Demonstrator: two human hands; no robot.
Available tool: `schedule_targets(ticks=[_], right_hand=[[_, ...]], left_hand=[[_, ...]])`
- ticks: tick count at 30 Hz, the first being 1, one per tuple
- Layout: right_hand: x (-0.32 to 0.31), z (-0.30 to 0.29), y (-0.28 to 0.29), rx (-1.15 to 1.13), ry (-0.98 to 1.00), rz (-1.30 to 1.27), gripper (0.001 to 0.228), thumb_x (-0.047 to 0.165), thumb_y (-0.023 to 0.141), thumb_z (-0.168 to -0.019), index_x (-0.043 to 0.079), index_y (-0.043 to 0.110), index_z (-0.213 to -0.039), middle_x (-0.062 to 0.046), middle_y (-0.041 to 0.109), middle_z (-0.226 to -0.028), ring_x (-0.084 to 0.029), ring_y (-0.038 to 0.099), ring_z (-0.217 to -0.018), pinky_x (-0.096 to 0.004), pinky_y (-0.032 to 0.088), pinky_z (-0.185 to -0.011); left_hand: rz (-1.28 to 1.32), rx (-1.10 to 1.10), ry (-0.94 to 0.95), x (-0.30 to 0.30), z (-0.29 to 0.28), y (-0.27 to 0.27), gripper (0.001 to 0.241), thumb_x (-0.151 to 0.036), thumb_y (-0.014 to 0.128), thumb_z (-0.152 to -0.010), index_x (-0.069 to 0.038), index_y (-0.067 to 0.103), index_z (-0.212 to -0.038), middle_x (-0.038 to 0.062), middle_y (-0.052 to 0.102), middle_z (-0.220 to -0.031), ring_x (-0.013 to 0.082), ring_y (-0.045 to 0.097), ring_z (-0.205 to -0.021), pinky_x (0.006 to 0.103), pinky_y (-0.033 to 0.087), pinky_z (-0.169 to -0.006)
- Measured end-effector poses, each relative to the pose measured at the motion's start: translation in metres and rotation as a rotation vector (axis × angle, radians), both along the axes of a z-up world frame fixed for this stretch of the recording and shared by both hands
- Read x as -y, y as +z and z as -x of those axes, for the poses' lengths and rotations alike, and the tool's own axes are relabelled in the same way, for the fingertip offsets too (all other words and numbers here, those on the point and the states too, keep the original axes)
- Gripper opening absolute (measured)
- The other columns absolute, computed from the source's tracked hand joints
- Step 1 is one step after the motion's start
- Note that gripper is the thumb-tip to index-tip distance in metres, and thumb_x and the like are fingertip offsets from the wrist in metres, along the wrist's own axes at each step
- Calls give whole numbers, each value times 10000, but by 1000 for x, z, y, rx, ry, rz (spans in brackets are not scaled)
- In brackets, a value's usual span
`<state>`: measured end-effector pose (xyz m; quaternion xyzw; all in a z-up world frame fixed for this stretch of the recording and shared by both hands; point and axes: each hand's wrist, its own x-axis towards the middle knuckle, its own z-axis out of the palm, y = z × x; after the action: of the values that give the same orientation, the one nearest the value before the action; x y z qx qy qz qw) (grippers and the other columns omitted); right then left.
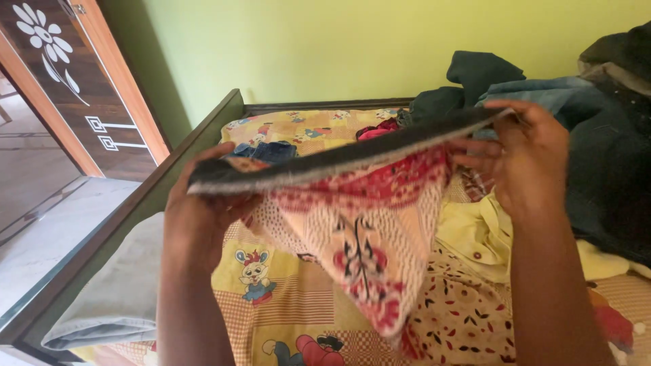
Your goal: The person folds a patterned piece of fabric on a bed and places it on a stack. They then pick up a yellow shirt, lay it flat, and button it up from the bottom to the top. Finally, they adjust the collar of the shirt.
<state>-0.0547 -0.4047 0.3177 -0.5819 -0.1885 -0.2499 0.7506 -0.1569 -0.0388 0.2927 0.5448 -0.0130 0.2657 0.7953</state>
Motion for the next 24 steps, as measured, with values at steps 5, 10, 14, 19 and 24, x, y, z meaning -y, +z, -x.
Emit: schedule_targets(ticks=[5, 10, 14, 19, 24], right_hand=[[23, -123, 22, 29, 55, 34, 105, 49, 501, -1105, 25, 595, -1144, -151, 652, -1035, -246, 720, -855, -442, 643, -767], [29, -124, 67, 518, -164, 23, 75, 7, 513, -1178, 13, 582, -1207, -156, 664, -1164, -238, 746, -1012, -450, 654, -864], [33, -94, 84, 695, -480, 365, 136, -43, 591, -1131, 29, 700, -1166, -137, 715, -1067, -230, 733, -911, -429, 588, -737], [53, -56, 77, 782, -801, 718, 199, -135, 608, -1063, -23, 758, -1131, -184, 739, -988, -265, 672, -801, -428, 502, -667], [128, -125, 69, 752, -1052, 763, 164, -109, 555, -1128, -46, 706, -1126, -188, 713, -1069, -248, 681, -864, -377, 544, -720]], left_hand=[[-427, -94, 230, -52, -121, 15, 309, -75, 455, -1002, -92, 683, -1210, 83, 723, -990, 209, 659, -886, 375, 515, -746], [-699, 280, 513, -26, -88, 98, 501, 88, 393, -815, -66, 706, -1174, 122, 716, -924, 235, 695, -832, 355, 531, -776], [-885, 623, 764, -34, -66, 113, 521, 135, 389, -762, -13, 725, -1133, 195, 751, -978, 325, 745, -979, 430, 477, -1005], [-1239, 531, 1348, -58, -29, 100, 534, 82, 530, -663, 13, 768, -1135, 281, 710, -886, 438, 696, -891, 500, 500, -846], [-1015, 390, 851, -54, 1, 120, 462, 98, 462, -840, 24, 725, -1213, 280, 706, -951, 340, 755, -906, 418, 571, -888]])
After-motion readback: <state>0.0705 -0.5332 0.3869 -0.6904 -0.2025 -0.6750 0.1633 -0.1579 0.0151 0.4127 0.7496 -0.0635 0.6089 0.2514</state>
